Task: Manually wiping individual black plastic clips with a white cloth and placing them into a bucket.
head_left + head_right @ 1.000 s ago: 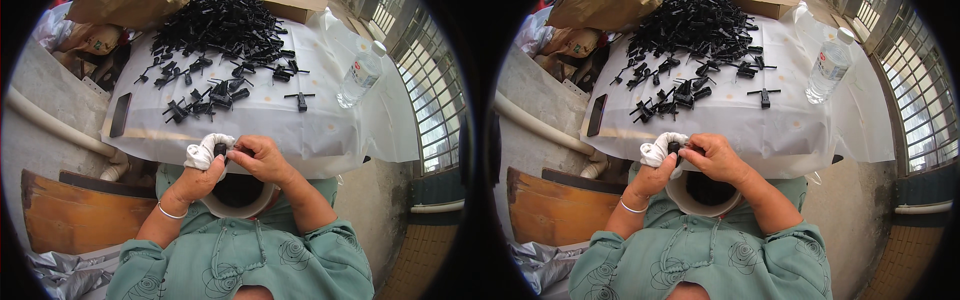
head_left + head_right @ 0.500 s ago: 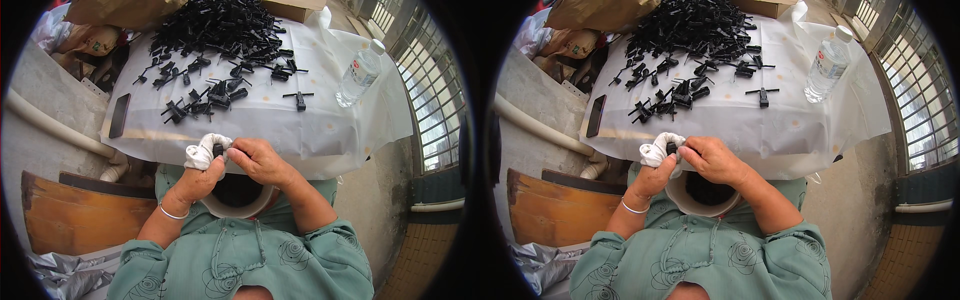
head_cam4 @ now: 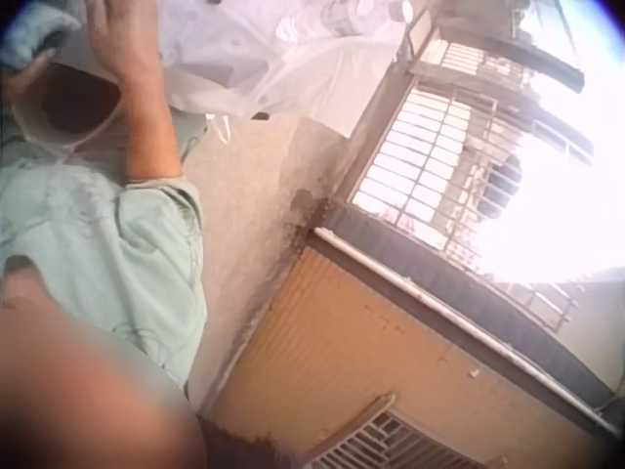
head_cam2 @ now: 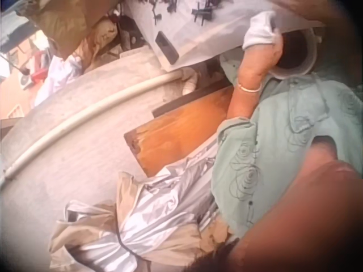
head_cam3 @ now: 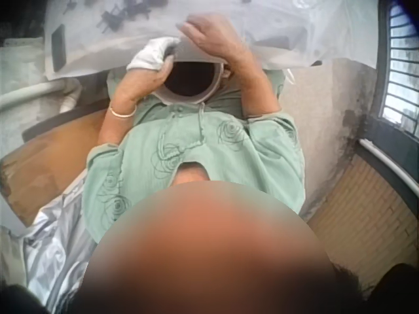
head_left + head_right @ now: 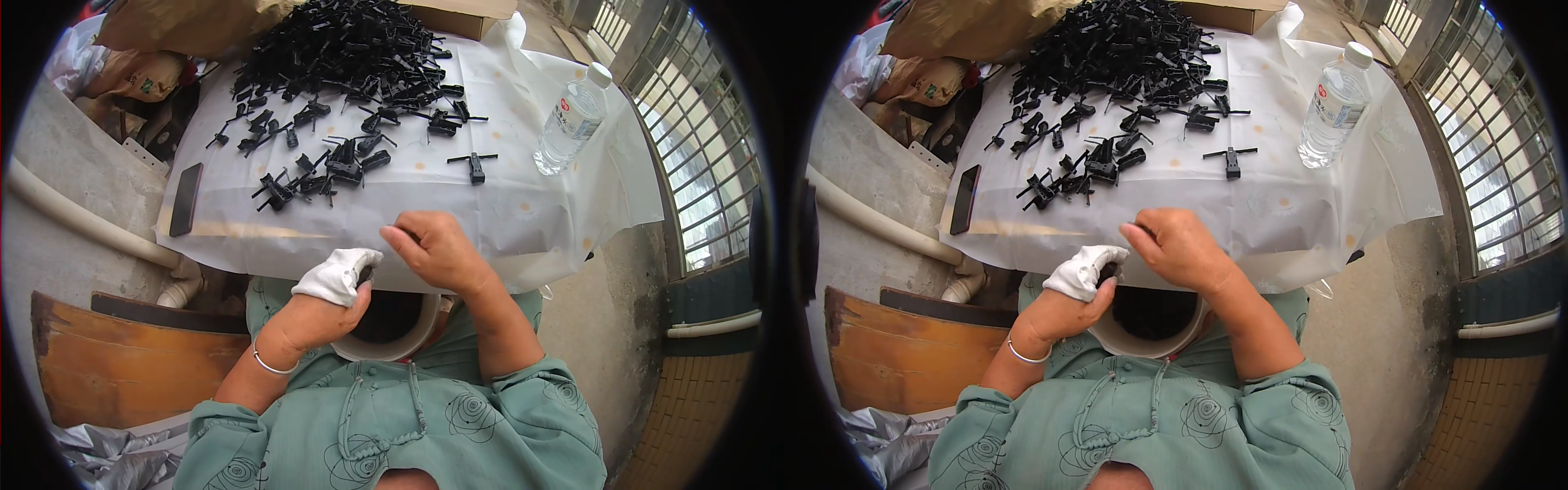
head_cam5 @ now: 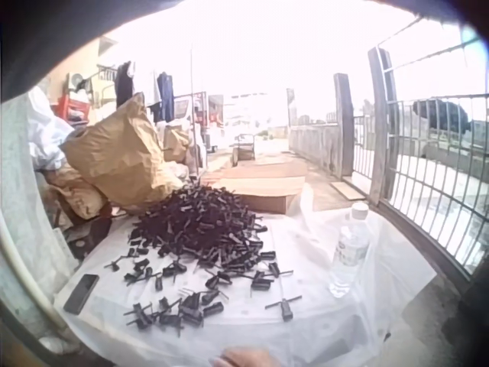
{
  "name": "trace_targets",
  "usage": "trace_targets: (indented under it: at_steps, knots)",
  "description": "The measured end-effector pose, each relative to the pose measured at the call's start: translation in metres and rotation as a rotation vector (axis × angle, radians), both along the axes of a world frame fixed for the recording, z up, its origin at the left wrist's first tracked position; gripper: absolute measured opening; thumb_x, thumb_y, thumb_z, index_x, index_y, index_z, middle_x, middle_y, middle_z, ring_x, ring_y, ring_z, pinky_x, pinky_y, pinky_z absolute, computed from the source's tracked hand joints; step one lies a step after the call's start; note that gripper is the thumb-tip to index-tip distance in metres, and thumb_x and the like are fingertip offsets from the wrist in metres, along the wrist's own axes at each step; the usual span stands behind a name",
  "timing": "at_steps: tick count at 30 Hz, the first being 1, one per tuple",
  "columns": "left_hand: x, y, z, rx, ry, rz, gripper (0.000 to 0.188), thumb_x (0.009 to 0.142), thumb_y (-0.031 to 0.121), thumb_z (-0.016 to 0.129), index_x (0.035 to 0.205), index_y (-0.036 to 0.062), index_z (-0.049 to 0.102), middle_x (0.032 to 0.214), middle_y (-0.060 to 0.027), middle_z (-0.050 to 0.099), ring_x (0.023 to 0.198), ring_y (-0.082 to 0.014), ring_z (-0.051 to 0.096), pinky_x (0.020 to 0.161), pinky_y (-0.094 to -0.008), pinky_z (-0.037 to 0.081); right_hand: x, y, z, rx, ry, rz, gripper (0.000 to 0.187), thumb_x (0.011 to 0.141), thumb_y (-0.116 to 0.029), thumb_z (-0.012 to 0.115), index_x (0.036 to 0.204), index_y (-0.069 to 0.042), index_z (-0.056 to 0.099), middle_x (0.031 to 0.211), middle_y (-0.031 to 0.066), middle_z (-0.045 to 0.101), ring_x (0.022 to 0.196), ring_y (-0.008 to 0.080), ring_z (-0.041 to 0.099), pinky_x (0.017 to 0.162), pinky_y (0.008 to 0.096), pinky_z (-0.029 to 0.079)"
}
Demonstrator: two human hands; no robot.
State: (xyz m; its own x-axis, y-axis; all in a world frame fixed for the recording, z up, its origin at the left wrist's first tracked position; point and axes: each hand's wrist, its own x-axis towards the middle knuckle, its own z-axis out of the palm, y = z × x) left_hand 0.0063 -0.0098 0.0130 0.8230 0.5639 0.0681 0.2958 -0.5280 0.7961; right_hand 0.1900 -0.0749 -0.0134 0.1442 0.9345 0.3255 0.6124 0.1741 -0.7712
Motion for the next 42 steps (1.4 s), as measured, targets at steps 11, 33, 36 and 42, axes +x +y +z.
trace_targets:
  at_steps: [11, 33, 36, 42]
  knots:
    - [-0.013, 0.026, -0.012, -0.314, -0.106, 0.147, 0.024, 0.091, 0.017, 0.047, 0.108, 0.0033, 0.056, 0.1, -0.0092, 0.061, 0.065, -0.0117, 0.057, 0.054, -0.0237, 0.045, 0.017, 0.01, -0.008, 0.101, -0.201, -0.176, 0.026, 0.075, -0.01, 0.064, 0.1, -0.007, 0.057, 0.073, 0.0095, 0.057, 0.059, 0.0251, 0.056, 0.055, 0.0345, 0.046]
    - [-0.005, 0.006, -0.016, -0.637, -0.34, 0.174, 0.032, 0.083, -0.003, 0.051, 0.114, -0.0011, 0.045, 0.087, -0.0043, 0.056, 0.06, -0.0045, 0.05, 0.051, -0.0196, 0.044, -0.031, 0.01, -0.009, 0.016, 0.391, 0.116, 0.023, 0.089, -0.019, 0.055, 0.075, -0.001, 0.052, 0.057, 0.0053, 0.045, 0.052, 0.0124, 0.037, 0.049, 0.0273, 0.036]
    - [-0.005, 0.004, -0.016, -0.591, -0.286, 0.229, 0.029, 0.082, -0.002, 0.052, 0.111, -0.0021, 0.048, 0.089, -0.0048, 0.056, 0.065, -0.0058, 0.053, 0.057, -0.0206, 0.046, -0.034, 0.006, -0.005, -0.034, 0.293, 0.189, 0.025, 0.09, -0.018, 0.051, 0.074, 0.002, 0.052, 0.062, 0.017, 0.053, 0.051, 0.0288, 0.043, 0.052, 0.0354, 0.04]
    - [-0.001, 0.002, -0.029, 0.023, -0.386, 0.239, 0.03, 0.079, -0.001, 0.054, 0.108, -0.0037, 0.053, 0.092, -0.011, 0.061, 0.083, -0.0188, 0.06, 0.074, -0.0278, 0.048, -0.046, 0.013, -0.02, -0.112, 0.398, 0.087, 0.027, 0.089, -0.019, 0.05, 0.073, 0.002, 0.051, 0.061, 0.0181, 0.051, 0.051, 0.0285, 0.041, 0.052, 0.0357, 0.039]
